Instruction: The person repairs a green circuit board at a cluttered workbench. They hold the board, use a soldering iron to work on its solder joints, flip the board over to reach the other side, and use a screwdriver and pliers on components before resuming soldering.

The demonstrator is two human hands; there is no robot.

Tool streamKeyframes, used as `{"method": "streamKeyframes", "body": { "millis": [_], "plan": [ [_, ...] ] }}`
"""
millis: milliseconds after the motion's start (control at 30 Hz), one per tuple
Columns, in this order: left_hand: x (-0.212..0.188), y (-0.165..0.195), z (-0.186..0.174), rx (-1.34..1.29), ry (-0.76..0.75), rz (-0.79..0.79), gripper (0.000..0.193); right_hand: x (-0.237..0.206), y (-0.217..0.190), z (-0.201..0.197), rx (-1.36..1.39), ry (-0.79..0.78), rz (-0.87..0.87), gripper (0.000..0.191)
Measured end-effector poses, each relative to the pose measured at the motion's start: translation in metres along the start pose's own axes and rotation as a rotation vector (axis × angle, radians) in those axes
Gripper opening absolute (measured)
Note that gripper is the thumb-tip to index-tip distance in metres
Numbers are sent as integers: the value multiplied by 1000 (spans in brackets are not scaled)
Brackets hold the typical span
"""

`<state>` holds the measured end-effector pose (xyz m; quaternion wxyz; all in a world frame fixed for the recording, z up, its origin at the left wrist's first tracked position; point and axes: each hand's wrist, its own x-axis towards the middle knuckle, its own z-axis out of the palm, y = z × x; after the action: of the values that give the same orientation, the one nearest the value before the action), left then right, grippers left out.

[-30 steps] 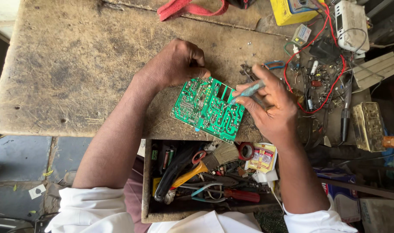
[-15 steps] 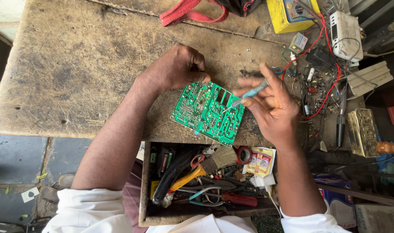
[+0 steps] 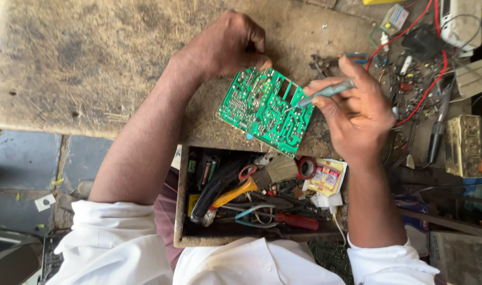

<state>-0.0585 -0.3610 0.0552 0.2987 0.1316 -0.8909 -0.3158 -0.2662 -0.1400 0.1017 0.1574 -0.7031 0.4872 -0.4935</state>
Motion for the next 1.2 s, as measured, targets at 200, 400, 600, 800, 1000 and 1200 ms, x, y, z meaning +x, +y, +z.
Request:
{"method": "streamKeyframes", "body": {
  "millis": [200,400,600,800,1000,1200],
  "plan": [
    [0,1,3,-32,-12,-34,26,1,-10,3,-32,-38,-12,59],
    [1,0,5,6,-22,-72,29,5,-10,7,-158,-2,-85,66],
    [0,-3,9,0,-35,-166,30,1,-10,13,-151,22,-78,63],
    [0,-6,10,-29,-30,-114,28,-3,-10,10,-107,-16,-46,62],
    [0,-8,13,8,-50,-173,30,-10,-7,10,-93,3,-44,61],
    [0,-9,13,-1,-41,-110,28,-7,-9,15,-213,61,-110,68]
  ]
}}
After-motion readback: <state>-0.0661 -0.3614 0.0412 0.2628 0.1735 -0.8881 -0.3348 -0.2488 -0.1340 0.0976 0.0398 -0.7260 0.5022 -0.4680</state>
